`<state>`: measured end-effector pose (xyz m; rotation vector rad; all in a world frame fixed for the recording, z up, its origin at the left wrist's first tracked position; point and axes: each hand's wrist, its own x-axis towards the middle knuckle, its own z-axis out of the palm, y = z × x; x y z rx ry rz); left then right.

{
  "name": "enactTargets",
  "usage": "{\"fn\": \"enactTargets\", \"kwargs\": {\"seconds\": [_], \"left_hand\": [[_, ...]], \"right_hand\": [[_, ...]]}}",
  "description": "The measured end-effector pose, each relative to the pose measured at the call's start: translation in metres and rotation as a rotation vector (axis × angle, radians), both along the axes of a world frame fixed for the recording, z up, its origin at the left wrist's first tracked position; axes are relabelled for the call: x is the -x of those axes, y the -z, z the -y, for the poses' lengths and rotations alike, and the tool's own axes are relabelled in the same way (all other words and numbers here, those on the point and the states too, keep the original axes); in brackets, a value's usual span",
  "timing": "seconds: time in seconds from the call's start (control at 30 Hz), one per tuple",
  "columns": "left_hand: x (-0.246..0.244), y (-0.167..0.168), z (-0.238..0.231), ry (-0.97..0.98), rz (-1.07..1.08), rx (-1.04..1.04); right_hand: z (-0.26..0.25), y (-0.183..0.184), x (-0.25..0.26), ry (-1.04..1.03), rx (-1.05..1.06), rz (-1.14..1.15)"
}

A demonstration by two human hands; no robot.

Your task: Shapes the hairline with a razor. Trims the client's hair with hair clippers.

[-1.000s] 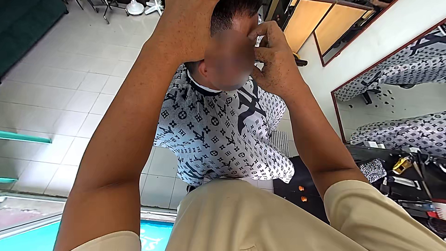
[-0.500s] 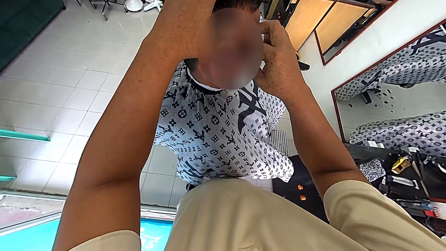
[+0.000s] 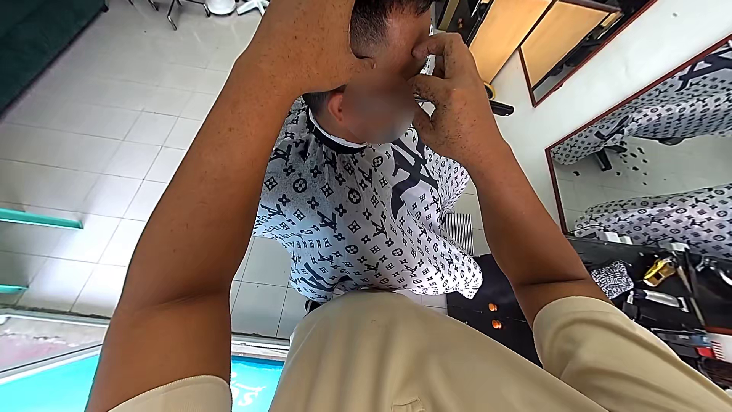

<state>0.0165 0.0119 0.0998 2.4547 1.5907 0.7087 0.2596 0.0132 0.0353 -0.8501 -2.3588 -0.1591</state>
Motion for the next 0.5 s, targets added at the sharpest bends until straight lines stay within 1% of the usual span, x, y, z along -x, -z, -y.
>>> {"fn": "enactTargets", "kwargs": {"seconds": [0.3,0.5], "left_hand": [[-0.0003,0.0003,-0.0007,-0.005,-0.005,-0.003],[-0.0007,0.0004,0.0008,-0.019,-0.001,0.014]], "right_hand": [[0.0022,0.0026,0.0007,0.011,-0.025,-0.011],[0.0037,0.0081,0.0014,0.009,-0.003,0.02]]}}
